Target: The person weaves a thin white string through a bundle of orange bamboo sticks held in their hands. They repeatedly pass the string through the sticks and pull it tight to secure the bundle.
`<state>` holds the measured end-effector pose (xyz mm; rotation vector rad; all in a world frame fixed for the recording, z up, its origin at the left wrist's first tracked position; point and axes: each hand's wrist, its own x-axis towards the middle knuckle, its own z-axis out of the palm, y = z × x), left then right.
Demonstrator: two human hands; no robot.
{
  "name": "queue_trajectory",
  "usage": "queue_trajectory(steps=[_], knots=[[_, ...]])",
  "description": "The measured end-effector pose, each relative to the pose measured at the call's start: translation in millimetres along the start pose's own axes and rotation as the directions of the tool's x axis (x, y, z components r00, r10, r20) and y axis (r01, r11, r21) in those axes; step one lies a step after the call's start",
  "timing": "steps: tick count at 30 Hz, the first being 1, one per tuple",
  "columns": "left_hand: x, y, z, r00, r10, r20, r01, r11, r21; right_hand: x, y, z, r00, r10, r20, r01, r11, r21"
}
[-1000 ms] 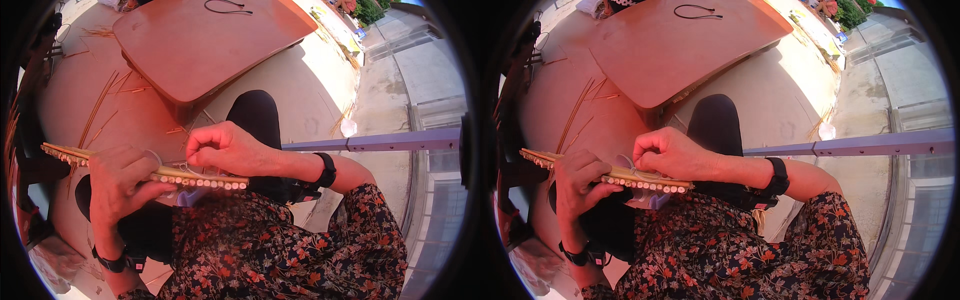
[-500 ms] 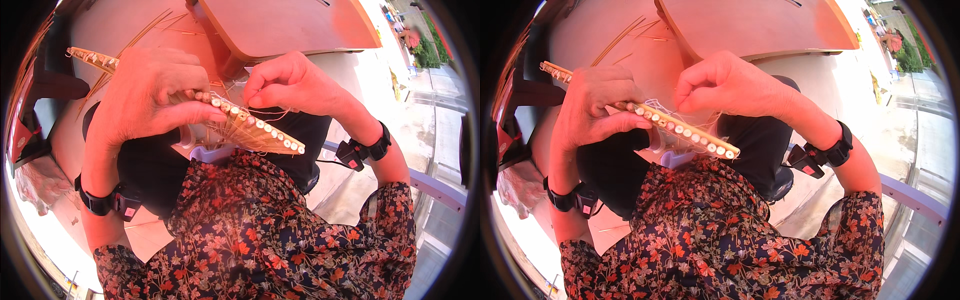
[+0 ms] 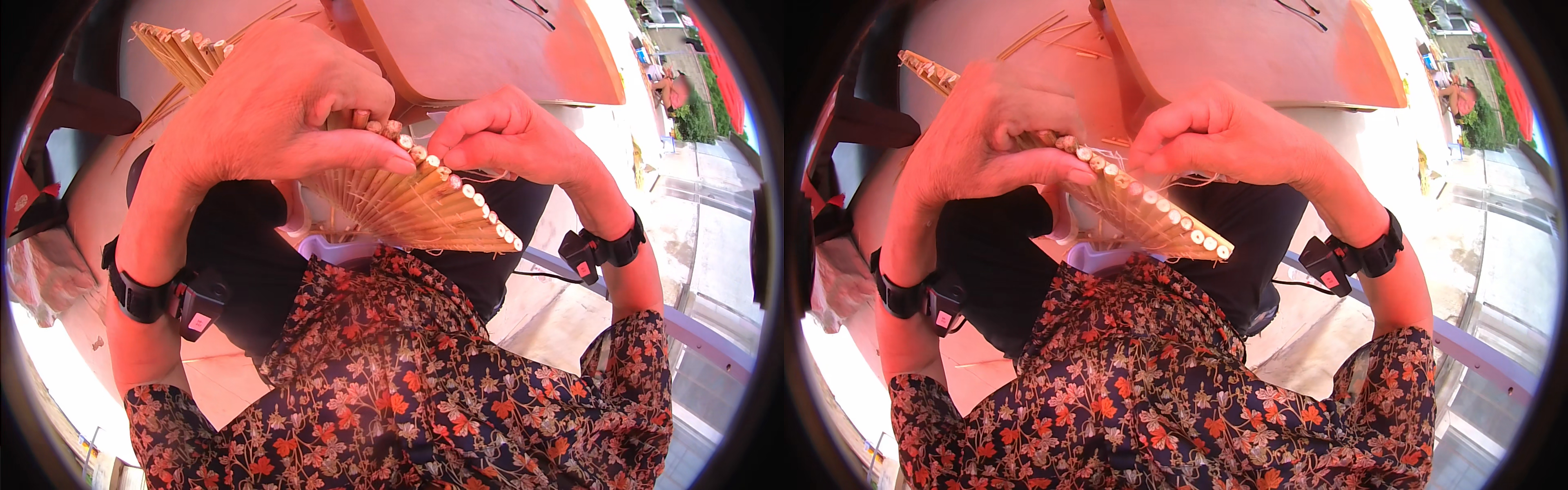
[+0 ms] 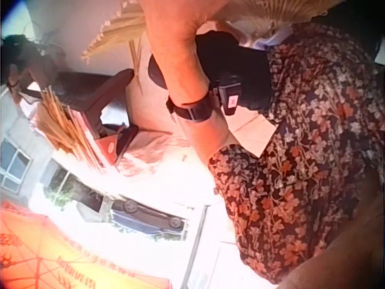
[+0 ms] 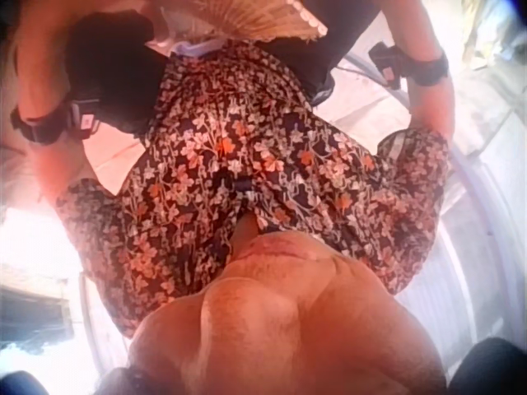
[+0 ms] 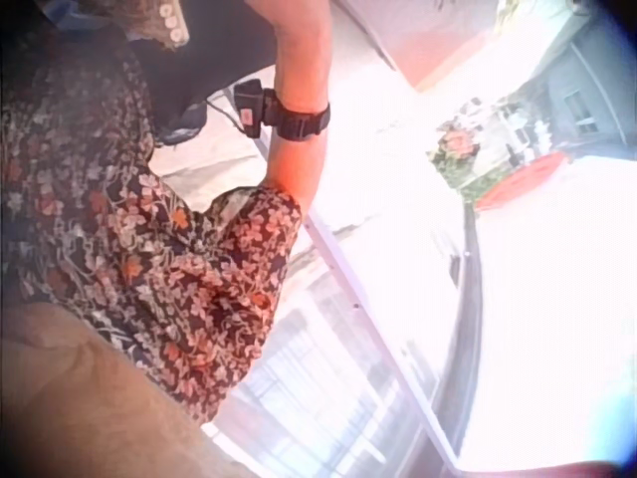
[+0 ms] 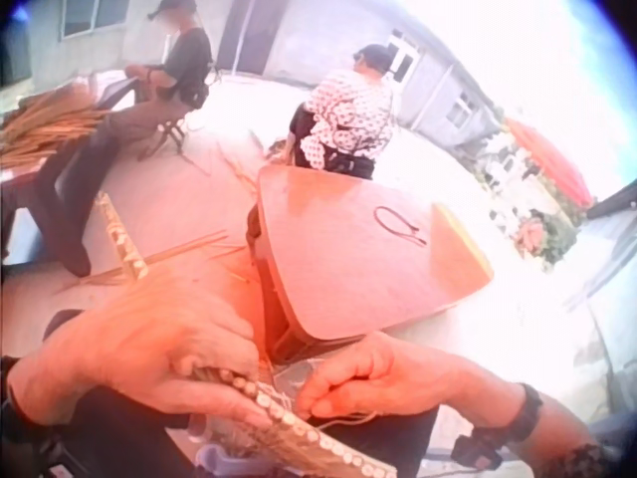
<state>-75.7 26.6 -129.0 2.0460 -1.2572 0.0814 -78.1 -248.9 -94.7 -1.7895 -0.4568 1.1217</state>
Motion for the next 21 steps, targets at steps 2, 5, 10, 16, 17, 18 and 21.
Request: queue_trajectory(steps=[2, 5, 10, 16, 17, 18, 21], knots=[[0, -2, -1, 1.0, 0.025, 0.004, -0.025, 1.0, 0.011, 0, 3, 3, 0.998, -0.068, -0.001, 0.068, 0.998, 0.011], [2, 8, -5, 0.999, -0.027, 0.026, 0.027, 1.0, 0.0, 0, 2, 8, 0.996, -0.09, -0.01, 0.09, 0.996, 0.024], [3, 4, -4, 1.0, 0.018, -0.005, -0.018, 0.999, -0.028, -4, 0, 18, 0.997, -0.054, -0.058, 0.055, 0.998, 0.021], [3, 3, -4, 0.999, 0.038, -0.01, -0.039, 0.998, -0.047, 1, 1, 25, 0.991, -0.116, -0.071, 0.109, 0.99, -0.091], [3, 4, -4, 0.999, 0.043, -0.016, -0.044, 0.998, -0.039, 2, 0, 26, 0.991, -0.111, -0.068, 0.104, 0.989, -0.101], [2, 4, -4, 0.999, 0.049, -0.012, -0.049, 0.998, -0.032, 1, -1, 28, 0.99, -0.12, -0.072, 0.11, 0.986, -0.124], [2, 2, -4, 0.997, 0.076, -0.009, -0.076, 0.997, -0.018, -2, -4, 34, 0.983, -0.152, -0.099, 0.129, 0.97, -0.207]])
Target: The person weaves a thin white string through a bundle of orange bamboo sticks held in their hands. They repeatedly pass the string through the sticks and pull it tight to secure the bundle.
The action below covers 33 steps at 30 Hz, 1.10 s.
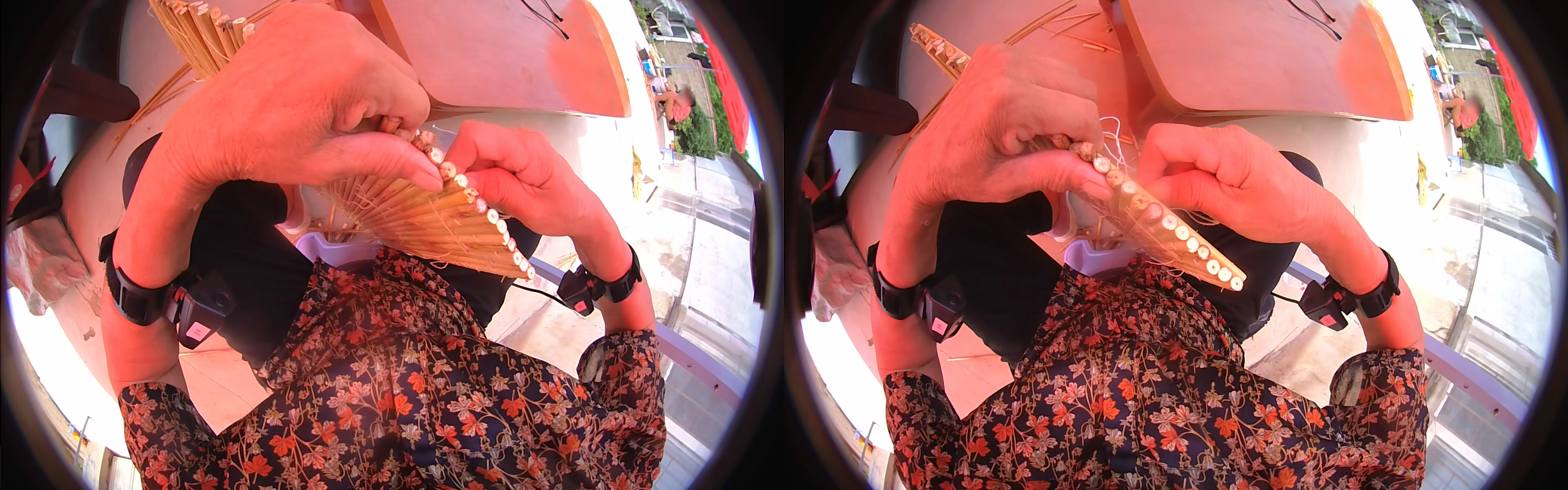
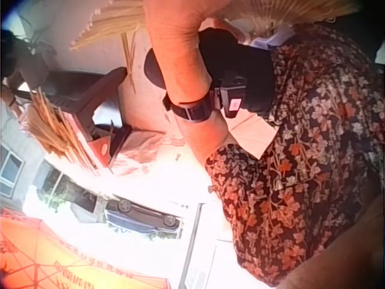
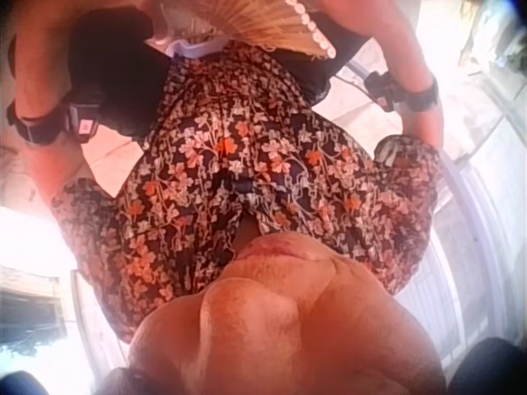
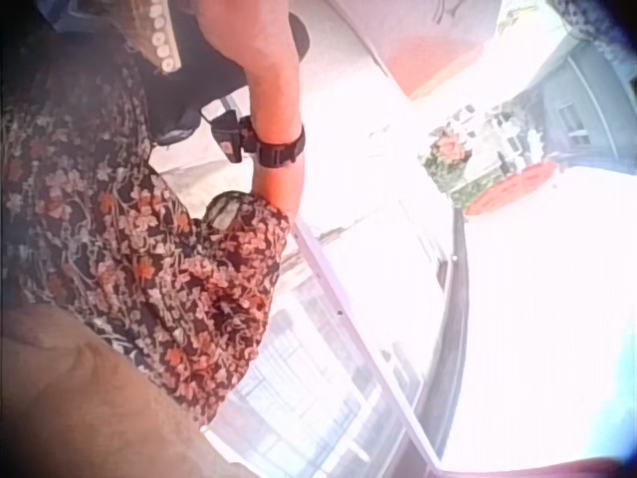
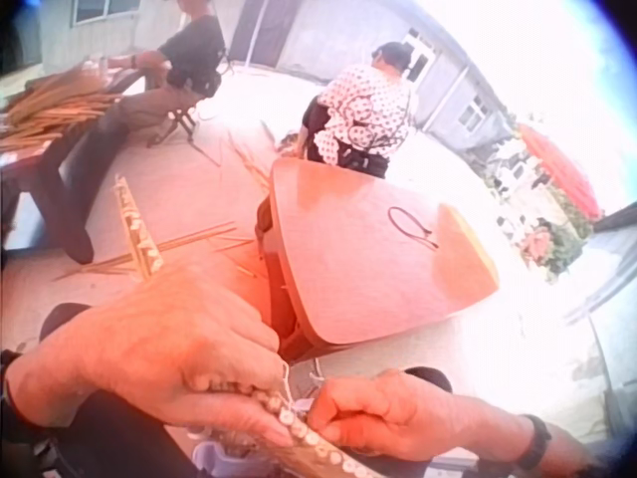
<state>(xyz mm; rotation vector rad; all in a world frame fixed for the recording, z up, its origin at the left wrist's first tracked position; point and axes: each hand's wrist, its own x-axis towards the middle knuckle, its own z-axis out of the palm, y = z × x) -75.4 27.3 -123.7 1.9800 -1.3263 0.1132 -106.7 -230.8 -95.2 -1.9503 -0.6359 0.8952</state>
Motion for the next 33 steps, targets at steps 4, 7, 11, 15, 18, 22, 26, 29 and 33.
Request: queue_trajectory(steps=[4, 7, 11, 15, 18, 22, 26, 29, 33], knots=[[1, 0, 1, 1.0, -0.018, 0.002, 0.018, 1.0, 0.007, 1, 0, -2, 1.0, 0.018, -0.014, -0.018, 0.999, -0.027], [0, 2, 1, 0.999, -0.037, 0.019, 0.038, 0.999, -0.015, 2, 7, -1, 0.999, -0.045, -0.005, 0.045, 0.999, 0.014], [-2, 3, 2, 1.0, -0.022, 0.012, 0.022, 0.999, -0.042, 3, 3, -4, 0.997, -0.045, 0.057, 0.042, 0.998, 0.04], [-1, 3, 7, 1.0, -0.001, 0.005, 0.001, 0.998, -0.062, -1, 5, -9, 0.996, -0.011, 0.089, 0.011, 1.0, 0.004], [-1, 5, 6, 1.0, 0.006, 0.012, -0.006, 0.999, -0.031, -2, 9, -8, 0.996, -0.056, 0.065, 0.057, 0.998, -0.025], [1, 1, 7, 0.999, 0.046, -0.001, -0.046, 0.998, -0.034, -1, 10, -6, 0.991, -0.131, 0.015, 0.132, 0.981, -0.143], [0, 0, 5, 0.997, 0.061, 0.038, -0.06, 0.998, -0.013, 3, 9, -6, 0.972, -0.233, 0.025, 0.232, 0.942, -0.242], [0, 1, 13, 0.997, 0.08, -0.006, -0.08, 0.995, -0.063, 0, 11, -4, 0.982, -0.186, 0.041, 0.191, 0.967, -0.167], [7, 15, 12, 0.988, 0.085, -0.132, -0.098, 0.99, -0.1, -4, 5, -1, 0.99, -0.14, 0.022, 0.142, 0.966, -0.216]])
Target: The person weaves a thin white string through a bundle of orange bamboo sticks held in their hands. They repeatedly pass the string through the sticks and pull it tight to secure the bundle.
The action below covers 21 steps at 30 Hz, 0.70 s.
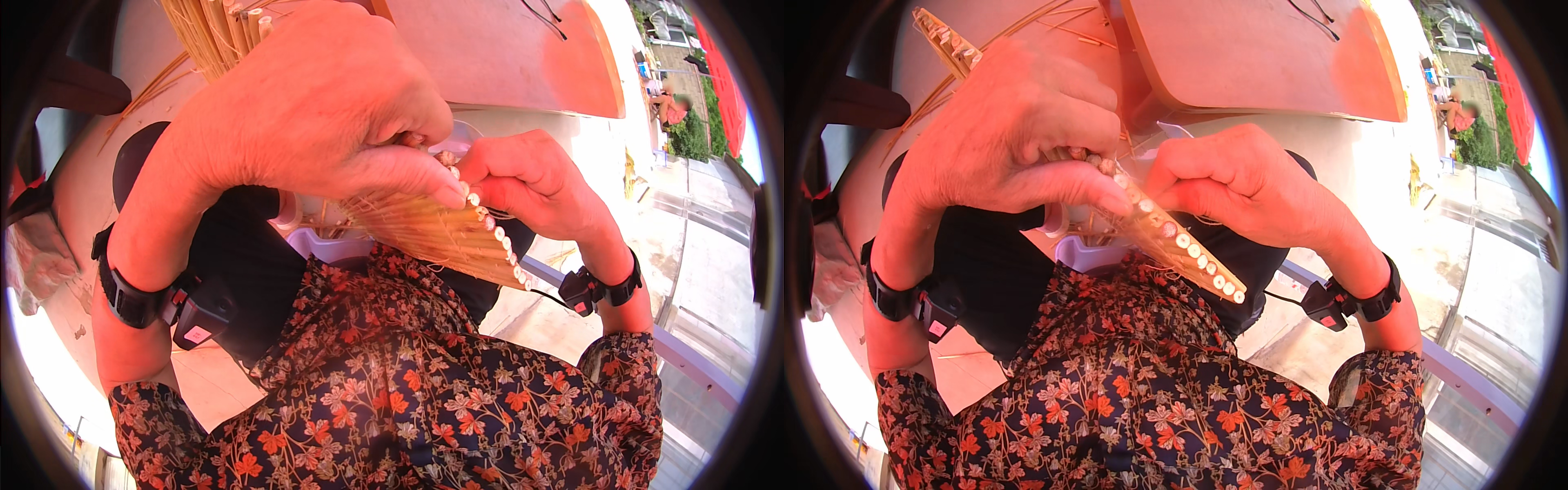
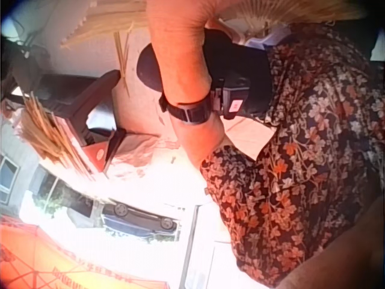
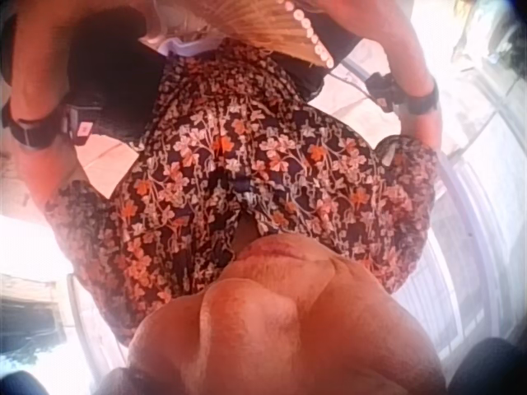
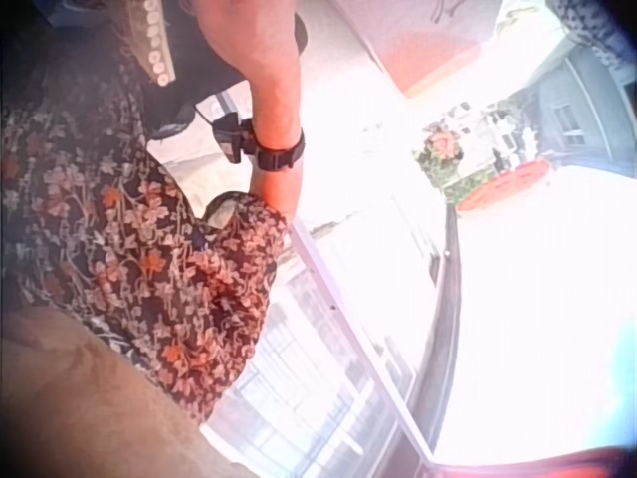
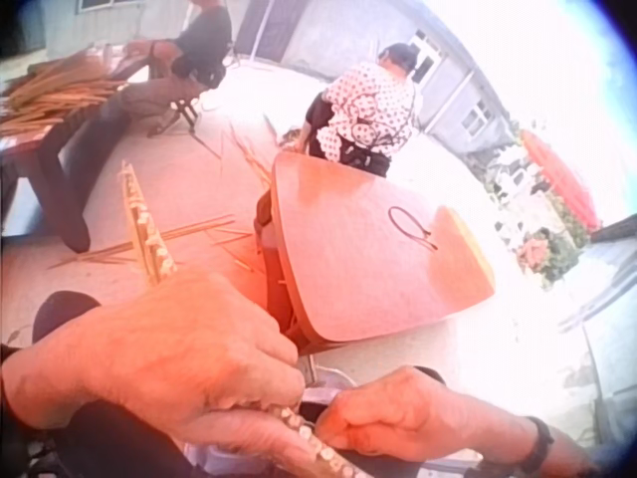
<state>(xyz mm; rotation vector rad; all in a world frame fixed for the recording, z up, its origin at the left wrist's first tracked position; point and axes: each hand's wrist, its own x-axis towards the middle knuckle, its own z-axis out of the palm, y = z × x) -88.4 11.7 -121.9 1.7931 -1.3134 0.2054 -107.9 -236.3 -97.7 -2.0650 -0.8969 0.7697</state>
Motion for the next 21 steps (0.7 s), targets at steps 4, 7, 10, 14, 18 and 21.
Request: queue_trajectory(steps=[4, 7, 10, 14, 18, 21], knots=[[-5, -14, -2, 0.991, -0.041, 0.126, 0.031, 0.997, 0.076, 0, -6, 2, 0.999, 0.033, -0.019, -0.033, 0.999, -0.015], [-3, -16, -1, 0.992, -0.018, 0.126, 0.01, 0.998, 0.063, 0, -6, 5, 0.999, 0.012, -0.05, -0.012, 1.0, -0.019], [-2, -16, -1, 0.993, -0.018, 0.121, 0.01, 0.998, 0.064, -1, -4, 4, 0.999, 0.035, -0.039, -0.036, 0.999, -0.012], [0, -17, 0, 0.992, -0.019, 0.121, 0.013, 0.998, 0.055, -1, -3, 0, 0.998, 0.058, -0.008, -0.058, 0.998, 0.002], [1, -15, 0, 0.993, -0.022, 0.114, 0.011, 0.995, 0.1, -2, -3, -9, 0.992, 0.112, 0.052, -0.115, 0.991, 0.068], [1, -14, 1, 0.994, -0.031, 0.101, 0.021, 0.995, 0.1, -2, 2, -11, 0.996, 0.053, 0.076, -0.059, 0.995, 0.082]])
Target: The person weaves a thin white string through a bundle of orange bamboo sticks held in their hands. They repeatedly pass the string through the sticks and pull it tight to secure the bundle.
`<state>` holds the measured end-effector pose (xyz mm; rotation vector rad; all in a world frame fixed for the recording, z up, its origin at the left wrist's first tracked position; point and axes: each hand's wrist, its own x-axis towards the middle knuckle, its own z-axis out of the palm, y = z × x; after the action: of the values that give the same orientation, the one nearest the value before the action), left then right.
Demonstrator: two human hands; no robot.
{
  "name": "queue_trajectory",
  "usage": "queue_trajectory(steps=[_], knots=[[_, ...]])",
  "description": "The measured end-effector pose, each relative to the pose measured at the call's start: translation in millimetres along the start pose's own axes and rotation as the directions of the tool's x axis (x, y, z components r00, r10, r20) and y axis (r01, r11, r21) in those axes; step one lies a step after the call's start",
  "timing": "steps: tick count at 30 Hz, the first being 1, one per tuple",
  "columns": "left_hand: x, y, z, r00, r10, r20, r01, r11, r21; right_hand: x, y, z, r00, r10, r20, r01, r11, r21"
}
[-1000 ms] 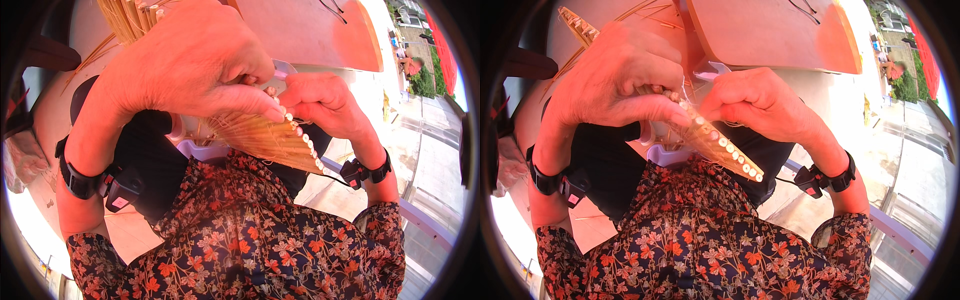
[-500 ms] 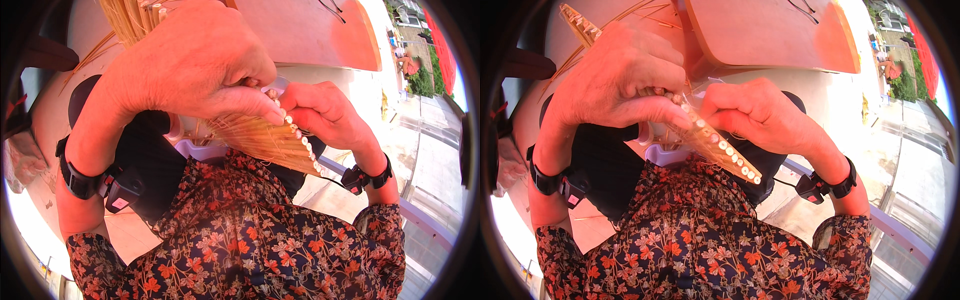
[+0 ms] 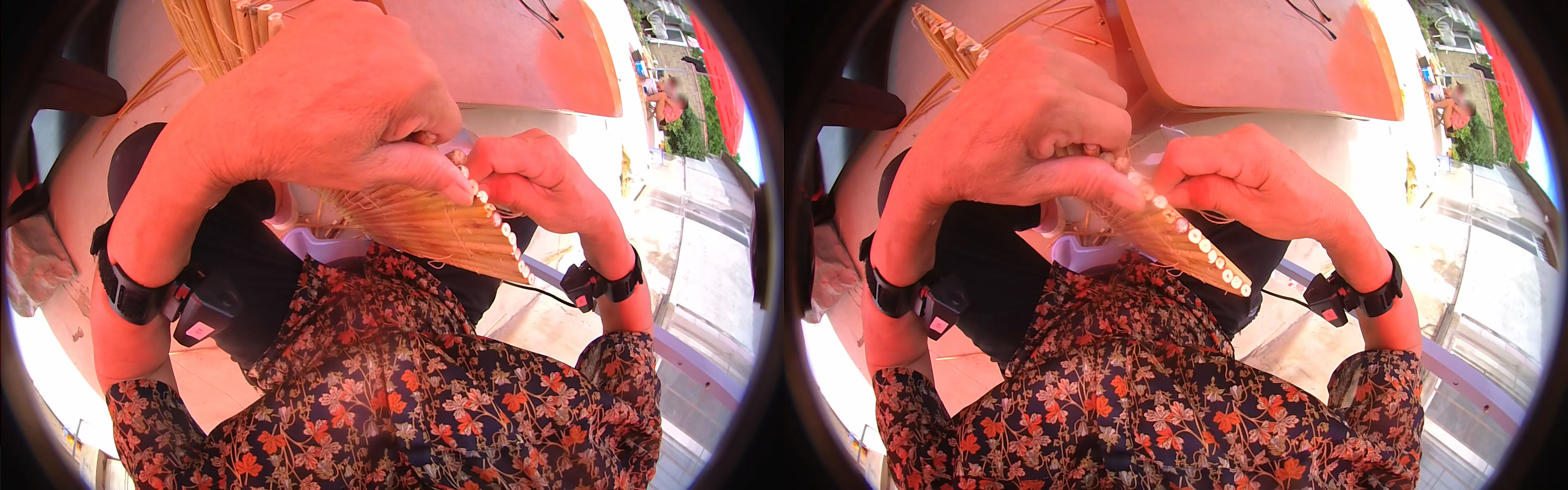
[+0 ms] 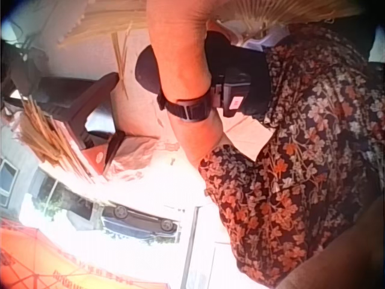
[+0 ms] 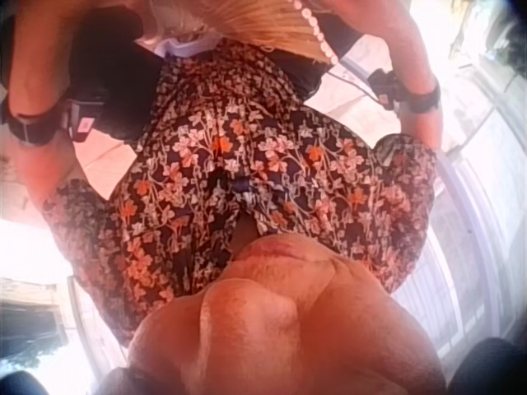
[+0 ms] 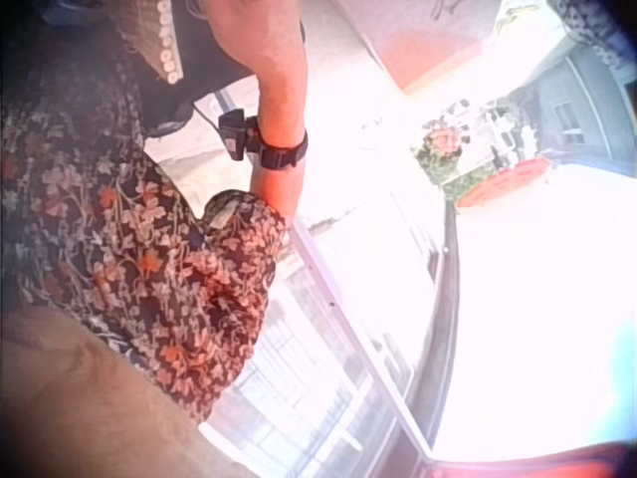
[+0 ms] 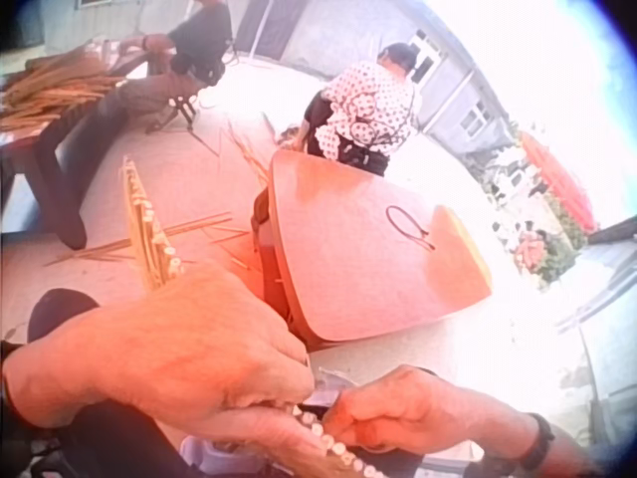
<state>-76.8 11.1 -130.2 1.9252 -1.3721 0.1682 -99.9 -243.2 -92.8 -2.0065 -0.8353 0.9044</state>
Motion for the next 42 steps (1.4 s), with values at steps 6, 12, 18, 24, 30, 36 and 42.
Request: queue_trajectory(steps=[6, 12, 18, 24, 30, 36, 42], knots=[[1, 1, -4, 1.0, 0.022, 0.012, -0.022, 1.0, -0.001, 0, -1, -3, 0.995, 0.076, 0.061, -0.085, 0.983, 0.163], [0, -2, -1, 1.0, -0.024, -0.002, 0.024, 0.999, -0.039, -2, -4, 5, 0.997, -0.01, -0.08, 0.001, 0.994, -0.111], [3, -1, -2, 1.0, -0.022, -0.006, 0.022, 1.0, -0.019, -6, -18, 7, 0.986, -0.002, -0.169, -0.045, 0.962, -0.269], [2, -1, -3, 1.0, -0.031, -0.005, 0.031, 0.998, -0.046, -5, -16, 10, 0.982, -0.012, -0.189, -0.04, 0.961, -0.273], [3, -5, -1, 0.999, 0.031, -0.02, -0.032, 0.999, -0.044, -4, -24, 14, 0.981, 0.004, -0.192, -0.076, 0.927, -0.366], [2, -4, -1, 0.999, 0.033, -0.017, -0.034, 0.998, -0.044, -5, -30, 17, 0.982, 0.047, -0.184, -0.119, 0.906, -0.405], [-1, 2, -4, 1.0, -0.021, 0.005, 0.021, 1.0, -0.013, -4, -26, 18, 0.983, -0.017, -0.183, -0.052, 0.93, -0.364]])
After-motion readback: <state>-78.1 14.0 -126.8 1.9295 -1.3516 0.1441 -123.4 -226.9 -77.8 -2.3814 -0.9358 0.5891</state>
